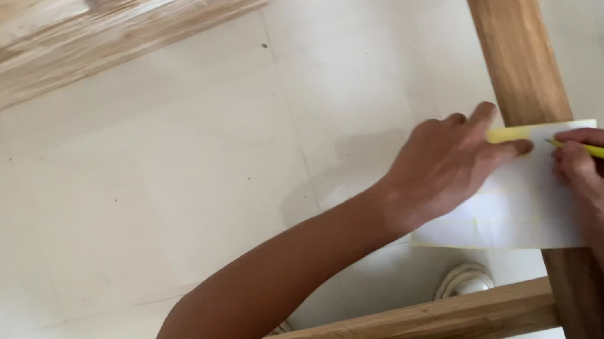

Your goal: The person writes numbers on small adhesive labels using a pen and applies the labels to different parts of a wooden furniture frame.

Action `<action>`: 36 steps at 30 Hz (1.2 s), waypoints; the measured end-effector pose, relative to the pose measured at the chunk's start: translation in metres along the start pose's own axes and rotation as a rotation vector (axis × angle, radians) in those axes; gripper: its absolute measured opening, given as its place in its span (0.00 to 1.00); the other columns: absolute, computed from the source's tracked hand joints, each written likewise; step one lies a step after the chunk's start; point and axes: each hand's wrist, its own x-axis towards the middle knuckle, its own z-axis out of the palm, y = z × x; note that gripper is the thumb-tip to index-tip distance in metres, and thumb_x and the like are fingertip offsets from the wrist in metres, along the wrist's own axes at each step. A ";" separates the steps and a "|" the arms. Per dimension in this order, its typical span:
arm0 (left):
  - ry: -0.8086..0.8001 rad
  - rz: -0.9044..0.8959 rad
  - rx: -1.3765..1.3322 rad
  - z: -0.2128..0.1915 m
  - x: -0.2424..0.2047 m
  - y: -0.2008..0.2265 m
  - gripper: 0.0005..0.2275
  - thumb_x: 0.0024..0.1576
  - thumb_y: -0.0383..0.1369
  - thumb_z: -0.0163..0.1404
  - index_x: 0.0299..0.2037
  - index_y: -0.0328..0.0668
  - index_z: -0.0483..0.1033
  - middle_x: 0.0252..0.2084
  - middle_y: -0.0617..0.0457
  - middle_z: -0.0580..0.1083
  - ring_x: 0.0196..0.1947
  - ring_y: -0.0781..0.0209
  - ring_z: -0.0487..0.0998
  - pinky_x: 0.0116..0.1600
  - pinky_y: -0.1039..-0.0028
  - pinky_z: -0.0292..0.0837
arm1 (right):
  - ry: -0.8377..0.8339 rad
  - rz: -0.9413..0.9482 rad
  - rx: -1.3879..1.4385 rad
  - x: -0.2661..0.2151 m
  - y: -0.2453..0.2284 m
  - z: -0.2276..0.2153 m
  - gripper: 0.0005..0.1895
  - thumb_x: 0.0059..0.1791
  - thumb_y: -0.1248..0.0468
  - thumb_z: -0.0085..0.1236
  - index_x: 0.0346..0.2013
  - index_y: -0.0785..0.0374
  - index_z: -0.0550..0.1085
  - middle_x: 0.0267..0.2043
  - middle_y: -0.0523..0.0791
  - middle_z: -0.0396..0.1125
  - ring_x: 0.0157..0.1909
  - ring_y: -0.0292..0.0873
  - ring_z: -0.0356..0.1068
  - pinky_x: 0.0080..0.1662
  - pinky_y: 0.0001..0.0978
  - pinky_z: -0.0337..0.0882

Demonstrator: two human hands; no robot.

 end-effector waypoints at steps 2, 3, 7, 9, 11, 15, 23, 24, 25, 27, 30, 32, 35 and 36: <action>0.047 0.027 0.072 0.011 0.002 0.002 0.17 0.62 0.27 0.53 0.53 0.74 0.81 0.38 0.50 0.64 0.15 0.54 0.63 0.20 0.63 0.55 | -0.039 0.052 0.146 0.001 -0.003 -0.003 0.07 0.64 0.73 0.51 0.49 0.71 0.77 0.36 0.50 0.70 0.34 0.40 0.68 0.41 0.28 0.70; 0.051 0.032 0.059 0.008 0.002 0.003 0.17 0.62 0.27 0.53 0.53 0.74 0.81 0.38 0.50 0.64 0.15 0.54 0.63 0.20 0.63 0.55 | -0.033 0.054 0.132 0.002 -0.001 -0.004 0.07 0.64 0.73 0.51 0.49 0.71 0.77 0.36 0.50 0.70 0.34 0.40 0.68 0.41 0.28 0.70; 0.043 0.057 0.035 -0.005 0.002 0.002 0.11 0.63 0.35 0.50 0.52 0.69 0.81 0.41 0.48 0.68 0.21 0.48 0.74 0.23 0.56 0.67 | -0.072 0.010 0.105 0.004 0.006 -0.005 0.05 0.58 0.72 0.60 0.48 0.69 0.76 0.36 0.48 0.72 0.36 0.36 0.70 0.41 0.25 0.71; 0.042 0.104 0.001 -0.013 0.003 0.004 0.10 0.62 0.36 0.51 0.50 0.66 0.81 0.39 0.48 0.68 0.22 0.47 0.75 0.23 0.55 0.69 | -0.021 0.000 0.055 0.001 0.007 -0.006 0.07 0.55 0.69 0.65 0.47 0.67 0.78 0.36 0.46 0.73 0.35 0.34 0.69 0.39 0.23 0.69; -0.007 0.101 0.004 -0.020 0.002 0.002 0.10 0.63 0.37 0.50 0.51 0.61 0.81 0.39 0.49 0.67 0.24 0.48 0.74 0.25 0.55 0.71 | 0.107 0.048 -0.071 -0.001 0.005 -0.004 0.08 0.49 0.65 0.66 0.42 0.60 0.81 0.32 0.41 0.75 0.32 0.29 0.68 0.34 0.22 0.68; -0.099 0.119 -0.053 -0.021 -0.001 -0.004 0.15 0.65 0.31 0.42 0.55 0.61 0.80 0.44 0.45 0.69 0.29 0.43 0.80 0.27 0.54 0.75 | 0.063 -0.023 0.055 0.005 0.011 -0.006 0.09 0.46 0.70 0.73 0.37 0.69 0.80 0.28 0.52 0.73 0.27 0.42 0.73 0.34 0.35 0.75; -0.237 0.111 0.003 -0.041 0.005 -0.002 0.17 0.64 0.26 0.47 0.60 0.56 0.81 0.41 0.43 0.69 0.26 0.57 0.79 0.29 0.68 0.76 | 0.058 -0.052 0.016 0.006 -0.003 -0.003 0.05 0.45 0.73 0.69 0.34 0.66 0.81 0.27 0.50 0.73 0.30 0.42 0.74 0.35 0.34 0.76; -0.237 0.114 0.003 -0.042 0.006 -0.002 0.17 0.64 0.26 0.47 0.60 0.56 0.81 0.41 0.43 0.69 0.26 0.57 0.79 0.29 0.68 0.76 | 0.061 -0.051 0.015 0.006 -0.002 -0.004 0.05 0.45 0.73 0.69 0.34 0.66 0.81 0.27 0.50 0.73 0.30 0.42 0.74 0.35 0.34 0.76; -0.241 0.113 -0.001 -0.043 0.006 -0.002 0.17 0.64 0.26 0.47 0.60 0.56 0.81 0.40 0.43 0.70 0.26 0.58 0.79 0.29 0.68 0.76 | 0.060 -0.040 0.006 0.006 -0.001 -0.004 0.04 0.45 0.72 0.68 0.34 0.66 0.81 0.27 0.50 0.72 0.30 0.42 0.73 0.34 0.34 0.76; -0.245 0.112 -0.006 -0.044 0.007 -0.002 0.17 0.64 0.26 0.47 0.60 0.55 0.81 0.40 0.43 0.70 0.26 0.59 0.79 0.29 0.69 0.76 | 0.059 -0.029 -0.003 0.006 0.000 -0.003 0.04 0.46 0.72 0.68 0.34 0.66 0.81 0.26 0.50 0.72 0.30 0.41 0.72 0.34 0.34 0.75; -0.241 0.136 -0.011 -0.043 0.008 -0.002 0.17 0.64 0.25 0.48 0.60 0.54 0.81 0.39 0.42 0.69 0.25 0.60 0.79 0.30 0.70 0.76 | 0.059 -0.026 0.046 0.006 0.000 -0.003 0.03 0.47 0.72 0.68 0.34 0.67 0.81 0.26 0.50 0.71 0.29 0.40 0.70 0.33 0.33 0.74; -0.241 0.125 0.008 -0.044 0.008 -0.001 0.17 0.64 0.26 0.48 0.60 0.54 0.81 0.39 0.42 0.70 0.25 0.60 0.80 0.29 0.70 0.76 | 0.057 -0.008 0.059 0.006 -0.002 -0.003 0.03 0.47 0.71 0.68 0.35 0.66 0.81 0.26 0.49 0.71 0.29 0.39 0.70 0.33 0.32 0.75; -0.261 0.115 -0.017 -0.048 0.008 0.000 0.16 0.64 0.25 0.50 0.60 0.52 0.82 0.40 0.41 0.70 0.27 0.58 0.81 0.33 0.69 0.78 | 0.058 -0.014 0.053 0.006 0.003 -0.002 0.03 0.48 0.70 0.69 0.35 0.65 0.81 0.25 0.49 0.71 0.29 0.38 0.69 0.32 0.31 0.74; -0.261 0.114 -0.020 -0.048 0.008 0.001 0.16 0.64 0.25 0.50 0.60 0.52 0.82 0.40 0.41 0.70 0.27 0.58 0.81 0.33 0.69 0.78 | 0.057 -0.014 0.051 0.007 -0.001 -0.002 0.03 0.48 0.70 0.69 0.35 0.65 0.81 0.25 0.49 0.71 0.29 0.38 0.69 0.32 0.31 0.74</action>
